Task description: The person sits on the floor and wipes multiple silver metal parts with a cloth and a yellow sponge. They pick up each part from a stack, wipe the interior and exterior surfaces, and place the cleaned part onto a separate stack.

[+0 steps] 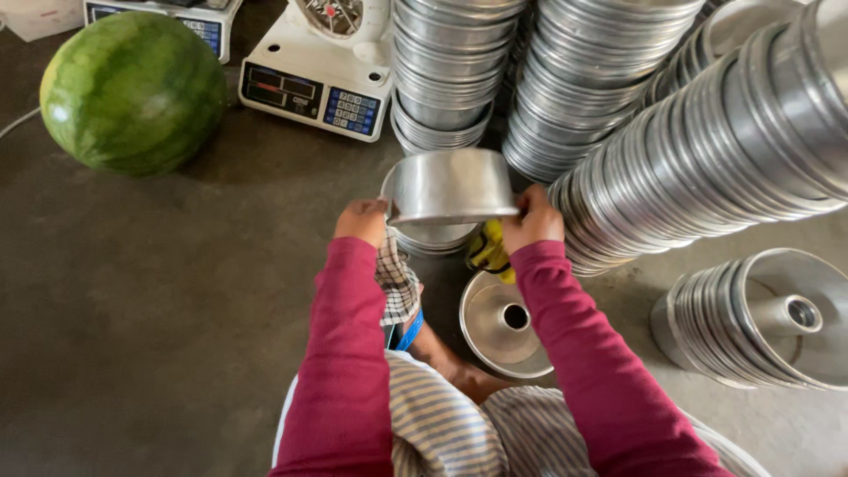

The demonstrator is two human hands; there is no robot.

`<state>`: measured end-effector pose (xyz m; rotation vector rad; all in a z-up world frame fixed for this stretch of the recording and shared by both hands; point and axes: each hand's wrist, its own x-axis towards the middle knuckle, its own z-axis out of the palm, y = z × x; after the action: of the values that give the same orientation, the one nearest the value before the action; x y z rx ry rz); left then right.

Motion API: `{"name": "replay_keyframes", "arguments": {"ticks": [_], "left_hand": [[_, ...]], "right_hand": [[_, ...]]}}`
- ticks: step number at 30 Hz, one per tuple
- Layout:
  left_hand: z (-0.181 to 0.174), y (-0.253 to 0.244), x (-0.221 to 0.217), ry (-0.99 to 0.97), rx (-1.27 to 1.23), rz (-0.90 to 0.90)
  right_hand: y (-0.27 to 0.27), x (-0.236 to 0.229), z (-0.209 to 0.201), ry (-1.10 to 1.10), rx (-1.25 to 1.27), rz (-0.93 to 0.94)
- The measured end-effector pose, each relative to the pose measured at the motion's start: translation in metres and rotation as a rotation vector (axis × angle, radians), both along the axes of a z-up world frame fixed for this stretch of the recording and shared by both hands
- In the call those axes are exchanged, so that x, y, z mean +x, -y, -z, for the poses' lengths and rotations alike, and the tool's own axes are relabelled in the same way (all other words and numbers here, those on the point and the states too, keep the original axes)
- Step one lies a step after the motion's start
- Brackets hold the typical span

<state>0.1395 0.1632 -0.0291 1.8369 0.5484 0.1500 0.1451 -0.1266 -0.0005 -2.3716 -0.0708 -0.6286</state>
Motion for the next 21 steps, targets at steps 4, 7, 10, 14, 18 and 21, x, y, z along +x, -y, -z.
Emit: {"name": "replay_keyframes", "arguments": {"ticks": [4, 7, 10, 14, 18, 21], "left_hand": [[-0.051, -0.022, -0.037, 0.425, -0.462, 0.220], [-0.070, -0.020, -0.058, 0.749, -1.330, 0.178], [-0.069, -0.007, -0.050, 0.504, -1.019, -0.060], [-0.047, 0.037, -0.035, 0.214, -0.935, -0.109], [-0.047, 0.089, -0.057, 0.168, -1.133, -0.039], [-0.067, 0.099, -0.077, 0.133, -1.549, 0.076]], "right_hand": [[0.029, -0.003, -0.031, 0.067, 0.166, -0.110], [0.055, -0.014, -0.054, 0.013, 0.223, -0.153], [0.073, -0.031, -0.071, -0.165, 0.599, -0.319], [0.096, -0.066, -0.069, -0.348, 0.869, -0.270], [0.111, -0.111, -0.054, -0.506, 1.038, -0.297], [0.116, -0.130, -0.052, -0.732, 1.218, -0.255]]}}
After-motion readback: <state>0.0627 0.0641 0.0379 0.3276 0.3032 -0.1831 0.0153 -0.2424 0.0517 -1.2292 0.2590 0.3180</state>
